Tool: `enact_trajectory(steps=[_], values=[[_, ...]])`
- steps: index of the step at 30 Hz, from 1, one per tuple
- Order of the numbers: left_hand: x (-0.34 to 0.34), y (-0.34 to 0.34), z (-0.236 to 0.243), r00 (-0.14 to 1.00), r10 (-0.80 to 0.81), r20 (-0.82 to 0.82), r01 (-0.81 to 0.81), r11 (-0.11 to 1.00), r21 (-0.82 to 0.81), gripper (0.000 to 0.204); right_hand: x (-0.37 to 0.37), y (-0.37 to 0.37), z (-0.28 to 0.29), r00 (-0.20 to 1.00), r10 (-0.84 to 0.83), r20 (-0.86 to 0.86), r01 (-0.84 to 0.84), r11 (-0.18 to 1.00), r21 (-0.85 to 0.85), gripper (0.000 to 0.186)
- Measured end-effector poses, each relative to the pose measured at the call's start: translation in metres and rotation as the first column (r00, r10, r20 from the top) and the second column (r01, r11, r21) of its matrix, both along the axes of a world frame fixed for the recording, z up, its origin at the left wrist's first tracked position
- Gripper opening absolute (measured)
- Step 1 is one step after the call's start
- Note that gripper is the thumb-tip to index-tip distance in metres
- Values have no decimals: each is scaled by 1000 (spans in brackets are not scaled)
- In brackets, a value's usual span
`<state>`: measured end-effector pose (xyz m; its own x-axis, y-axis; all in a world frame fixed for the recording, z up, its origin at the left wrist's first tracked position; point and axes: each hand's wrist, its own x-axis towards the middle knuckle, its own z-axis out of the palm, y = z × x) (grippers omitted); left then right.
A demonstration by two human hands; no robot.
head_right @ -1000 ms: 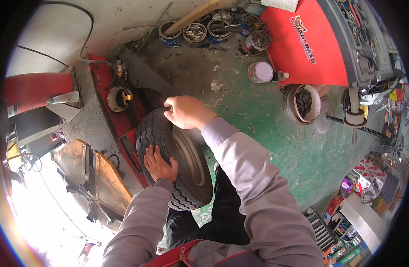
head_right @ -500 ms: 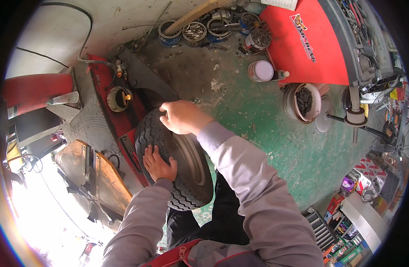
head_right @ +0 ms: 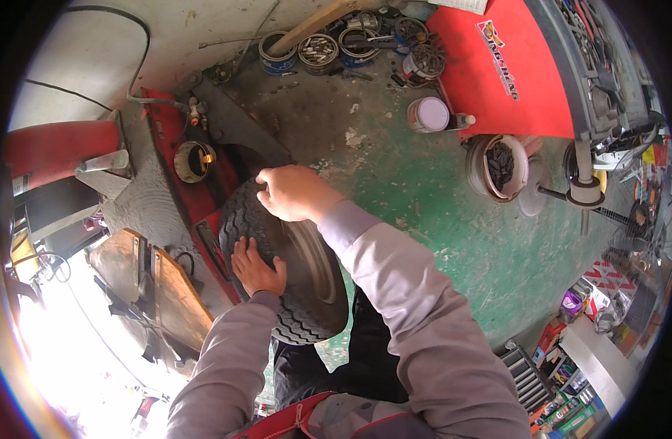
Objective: The person walks through a garage, approaches a small yellow utility vehicle, and uses a lug wrench to loosen and remove the lug nuts from the front tire. After removing the nuts, the person lifts the tire off the wheel hub and sets it on the floor.
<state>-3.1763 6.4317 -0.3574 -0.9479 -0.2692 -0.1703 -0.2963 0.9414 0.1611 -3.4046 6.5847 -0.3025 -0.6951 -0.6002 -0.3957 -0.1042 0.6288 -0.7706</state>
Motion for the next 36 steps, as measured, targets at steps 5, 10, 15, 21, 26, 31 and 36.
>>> enact_trajectory(steps=[5, 10, 15, 21, 26, 31, 36], values=[[-1, 1, 3, 1000, 6, 7, -6, 1000, 14, 77, -3, 3, 4, 997, 47, 54, -48, 999, 19, 42], [0, 0, 2, 1000, 5, 5, -5, 1000, 12, 78, -2, 2, 4, 999, 47, 1, -47, 999, -2, 41], [0, 1, 0, 1000, -5, 0, 5, 1000, 7, 79, -1, 4, 4, 998, 33, 58, -32, 999, -5, 47], [-1, 1, -1, 1000, -2, 18, 2, 1000, -16, 77, 2, 3, 5, 999, -24, -43, 25, 999, 32, 48], [0, 0, -2, 1000, 2, -17, -2, 1000, 5, 75, 2, 0, 4, 999, -38, -13, 39, 999, 33, 50], [0, -1, -3, 1000, -3, -23, 3, 1000, 10, 75, -4, 1, 9, 998, -7, 66, 2, 997, 72, 53], [-3, 0, -2, 1000, -2, -22, 3, 1000, 17, 75, -11, 2, 16, 995, -17, 95, 6, 993, 116, 54]])
